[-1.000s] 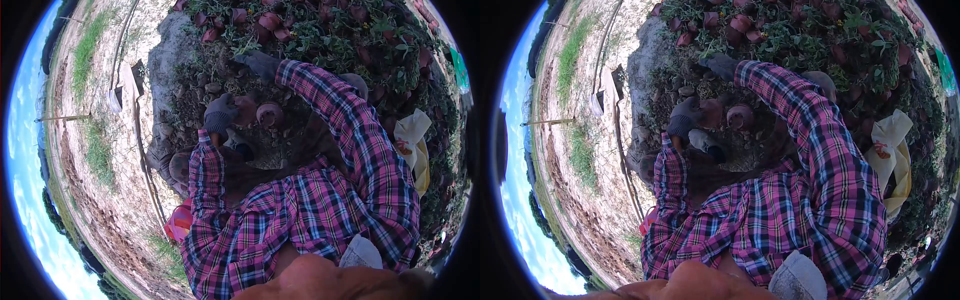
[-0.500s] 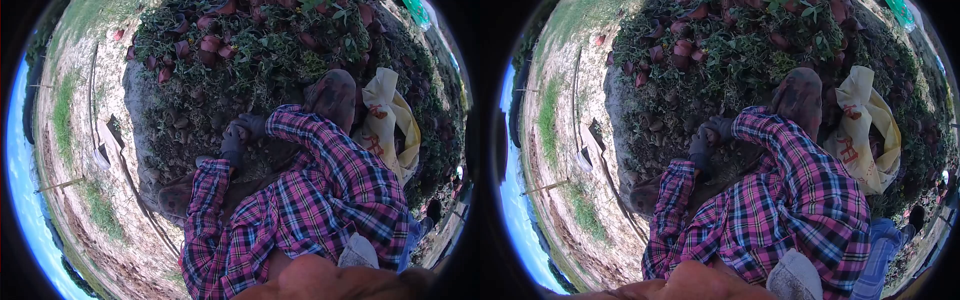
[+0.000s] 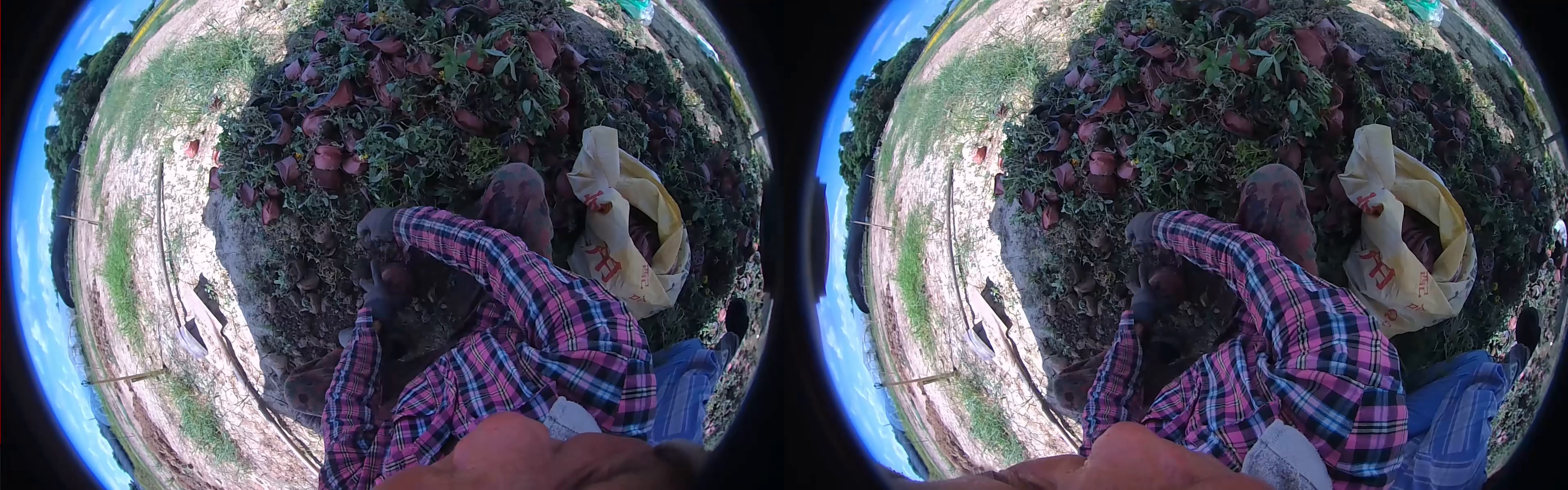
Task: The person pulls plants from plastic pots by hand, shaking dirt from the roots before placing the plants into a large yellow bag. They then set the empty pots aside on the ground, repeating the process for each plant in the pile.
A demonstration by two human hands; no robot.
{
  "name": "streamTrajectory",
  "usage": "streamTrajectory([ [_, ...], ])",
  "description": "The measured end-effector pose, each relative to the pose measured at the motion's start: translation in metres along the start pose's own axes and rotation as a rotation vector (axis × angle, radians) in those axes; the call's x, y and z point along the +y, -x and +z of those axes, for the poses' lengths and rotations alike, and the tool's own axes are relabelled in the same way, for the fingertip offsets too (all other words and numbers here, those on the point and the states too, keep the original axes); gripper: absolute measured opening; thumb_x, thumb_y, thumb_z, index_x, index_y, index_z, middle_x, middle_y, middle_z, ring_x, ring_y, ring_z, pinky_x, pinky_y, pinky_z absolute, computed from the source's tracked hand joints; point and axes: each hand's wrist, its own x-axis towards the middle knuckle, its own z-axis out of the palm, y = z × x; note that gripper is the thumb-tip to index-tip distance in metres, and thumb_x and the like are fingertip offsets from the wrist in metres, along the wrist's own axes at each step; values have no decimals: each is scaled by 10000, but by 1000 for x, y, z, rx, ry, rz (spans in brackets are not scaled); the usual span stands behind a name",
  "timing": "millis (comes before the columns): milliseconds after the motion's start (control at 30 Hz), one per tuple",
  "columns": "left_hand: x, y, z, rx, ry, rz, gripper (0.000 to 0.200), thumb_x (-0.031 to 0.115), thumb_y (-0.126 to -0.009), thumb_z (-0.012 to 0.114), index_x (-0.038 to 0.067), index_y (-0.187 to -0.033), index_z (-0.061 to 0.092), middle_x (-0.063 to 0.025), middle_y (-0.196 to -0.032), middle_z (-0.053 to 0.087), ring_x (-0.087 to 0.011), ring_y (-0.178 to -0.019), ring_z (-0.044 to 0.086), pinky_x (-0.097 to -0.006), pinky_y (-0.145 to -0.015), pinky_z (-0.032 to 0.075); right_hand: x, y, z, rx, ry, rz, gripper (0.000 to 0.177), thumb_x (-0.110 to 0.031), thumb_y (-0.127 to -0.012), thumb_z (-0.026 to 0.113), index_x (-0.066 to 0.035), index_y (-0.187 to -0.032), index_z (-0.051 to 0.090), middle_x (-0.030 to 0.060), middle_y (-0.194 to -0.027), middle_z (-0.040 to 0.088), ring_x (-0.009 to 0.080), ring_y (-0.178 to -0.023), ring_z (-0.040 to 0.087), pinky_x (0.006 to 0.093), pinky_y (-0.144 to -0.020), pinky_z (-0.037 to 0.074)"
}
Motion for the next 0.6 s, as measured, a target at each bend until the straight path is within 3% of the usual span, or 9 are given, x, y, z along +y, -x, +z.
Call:
streamTrajectory([
  [67, -16, -17, -26, 278, -44, 251, 964, 312, -656, 746, 100, -1388, 155, -226, -1090, 520, -276, -874, 589, -348, -766, 480, 12, -7, -48, 574, -237, -133, 202, -251, -816, 564, -102, -939, 621, 108, -853, 640, 271, -821, 610, 358, -711, 467],
  [133, 20, 15, -91, 328, 101, 207, 890, 290, -669, 745, 79, -1368, 237, -171, -970, 590, -211, -751, 606, -329, -700, 488, 37, -21, -94, 956, -109, 11, 161, -190, -847, 533, -59, -919, 593, 152, -843, 617, 324, -802, 589, 369, -689, 456],
  [167, 16, 21, -103, 356, 251, 171, 837, 274, -680, 741, 69, -1346, 279, -160, -941, 595, -193, -736, 598, -316, -678, 485, 40, -7, -120, 957, -92, 113, 160, -163, -848, 526, -43, -941, 576, 156, -823, 613, 323, -779, 589, 379, -682, 452],
  [233, 8, 14, -125, 425, 552, 129, 732, 240, -701, 733, 50, -1304, 364, -138, -883, 605, -156, -706, 583, -289, -634, 479, 77, -12, -143, 1213, -169, 42, 165, -157, -840, 530, -42, -955, 558, 156, -830, 598, 328, -775, 581, 379, -674, 448],
  [300, -6, 1, -134, 505, 337, -17, 645, 205, -733, 715, 21, -1263, 396, -92, -816, 624, -123, -727, 573, -271, -659, 470, 112, -21, -147, 1306, -252, 159, 180, -139, -815, 548, -47, -970, 545, 144, -853, 582, 322, -804, 580, 383, -693, 454],
  [333, -13, 1, -131, 541, 240, -109, 602, 187, -749, 706, 7, -1243, 412, -69, -782, 634, -106, -738, 567, -262, -671, 466, 125, -17, -141, 1172, -110, 284, 191, -143, -815, 544, -47, -981, 546, 141, -868, 580, 318, -829, 581, 387, -707, 457],
  [400, -8, 1, -128, 535, 455, 21, 553, 196, -719, 722, 30, -1192, 487, -123, -945, 600, -148, -742, 583, -259, -603, 484, 133, -11, -132, 875, 164, 499, 214, -150, -815, 537, -48, -1002, 547, 135, -898, 576, 309, -878, 582, 395, -735, 463],
  [500, -12, -4, -120, 501, 408, 85, 526, 221, -712, 721, 47, -1161, 511, -125, -1063, 569, -187, -813, 582, -293, -632, 493, 129, -23, -121, 739, 265, 769, 252, -170, -814, 527, -56, -1035, 571, 127, -929, 601, 301, -912, 589, 403, -773, 468],
  [600, -16, -2, -124, 507, 247, 94, 515, 245, -724, 705, 58, -1163, 511, -135, -1054, 571, -218, -800, 585, -316, -669, 487, 115, -24, -142, 525, 333, 645, 237, -199, -815, 521, -83, -1001, 611, 127, -953, 621, 308, -912, 597, 396, -783, 470],
])
